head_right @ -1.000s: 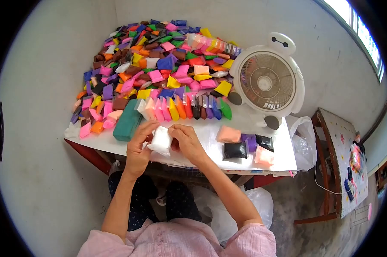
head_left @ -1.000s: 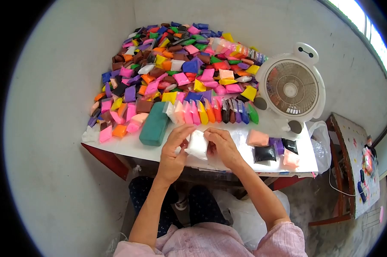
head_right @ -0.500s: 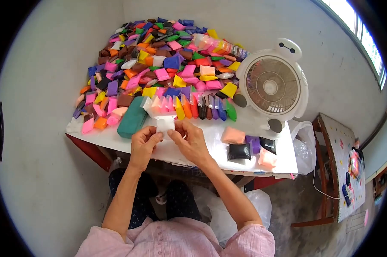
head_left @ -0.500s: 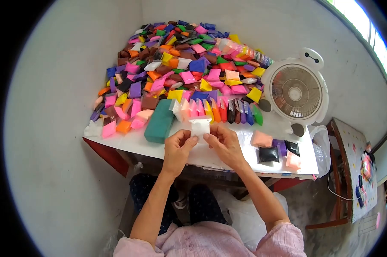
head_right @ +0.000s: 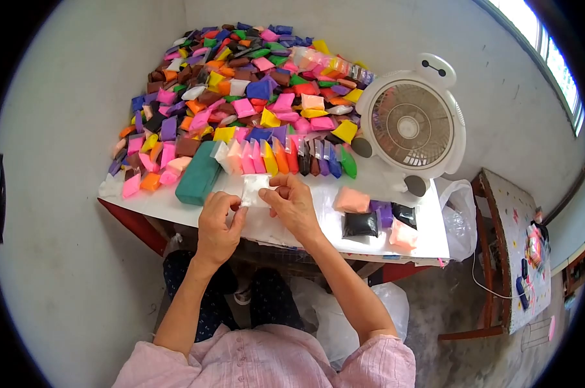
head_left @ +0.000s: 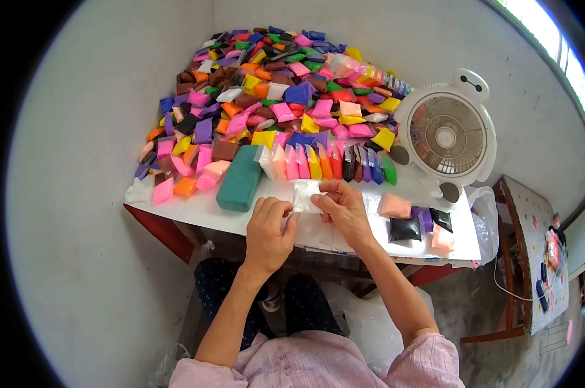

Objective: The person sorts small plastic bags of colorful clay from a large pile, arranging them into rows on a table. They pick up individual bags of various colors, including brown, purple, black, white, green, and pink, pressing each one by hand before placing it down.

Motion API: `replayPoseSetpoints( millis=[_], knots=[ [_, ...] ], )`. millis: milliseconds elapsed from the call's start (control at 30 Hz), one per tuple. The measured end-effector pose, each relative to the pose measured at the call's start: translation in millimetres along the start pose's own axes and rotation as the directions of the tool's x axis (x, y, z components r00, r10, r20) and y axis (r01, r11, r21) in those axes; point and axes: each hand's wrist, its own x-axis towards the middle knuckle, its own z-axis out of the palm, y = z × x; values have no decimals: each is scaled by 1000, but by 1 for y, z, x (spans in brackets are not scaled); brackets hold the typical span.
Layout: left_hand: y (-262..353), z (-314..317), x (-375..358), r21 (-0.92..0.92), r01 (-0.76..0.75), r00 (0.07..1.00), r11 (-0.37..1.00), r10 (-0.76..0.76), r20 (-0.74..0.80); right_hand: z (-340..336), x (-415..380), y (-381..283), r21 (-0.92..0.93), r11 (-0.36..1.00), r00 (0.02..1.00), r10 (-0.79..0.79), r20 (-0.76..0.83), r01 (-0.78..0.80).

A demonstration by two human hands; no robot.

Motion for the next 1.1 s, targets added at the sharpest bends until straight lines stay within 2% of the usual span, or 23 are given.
replayPoseSetpoints(
  millis=[67, 167, 233, 367, 567, 667, 767, 967, 1100],
  knots=[
    [1, 1, 0, 53, -40, 999, 998, 40, 4, -2, 2, 8, -9, 999, 999, -52, 6, 52],
    [2, -2, 0, 117, -87, 996, 989, 83, 38, -3, 4, 9, -82, 995, 999, -49, -4, 49],
    [2, -3, 1, 151, -125, 991, 981, 117, 65, -4, 3, 7, -146, 988, 998, -42, 44, 48],
    [-3, -2, -2, 124, -114, 992, 986, 105, 73, -6, -6, -7, -186, 980, 991, -44, 125, 67],
    [-5, 1, -4, -2, -62, 998, 998, 62, 0, -14, -10, 8, -406, 886, 974, -192, 118, 224],
    [-7, 3, -4, -30, -61, 998, 998, 61, -22, -10, -14, 1, -501, 840, 977, -177, 114, 211],
    [-7, 4, -4, -34, -79, 996, 996, 78, -30, -7, -12, 1, -505, 832, 973, -210, 100, 232],
    [-6, 8, -6, 19, -109, 993, 994, 110, -38, -8, -12, 6, -596, 651, 870, -457, 186, 470],
    [1, 16, -7, 131, -140, 982, 981, 155, -108, -1, -17, 11, -787, 391, 812, -539, 224, 477]
  ],
)
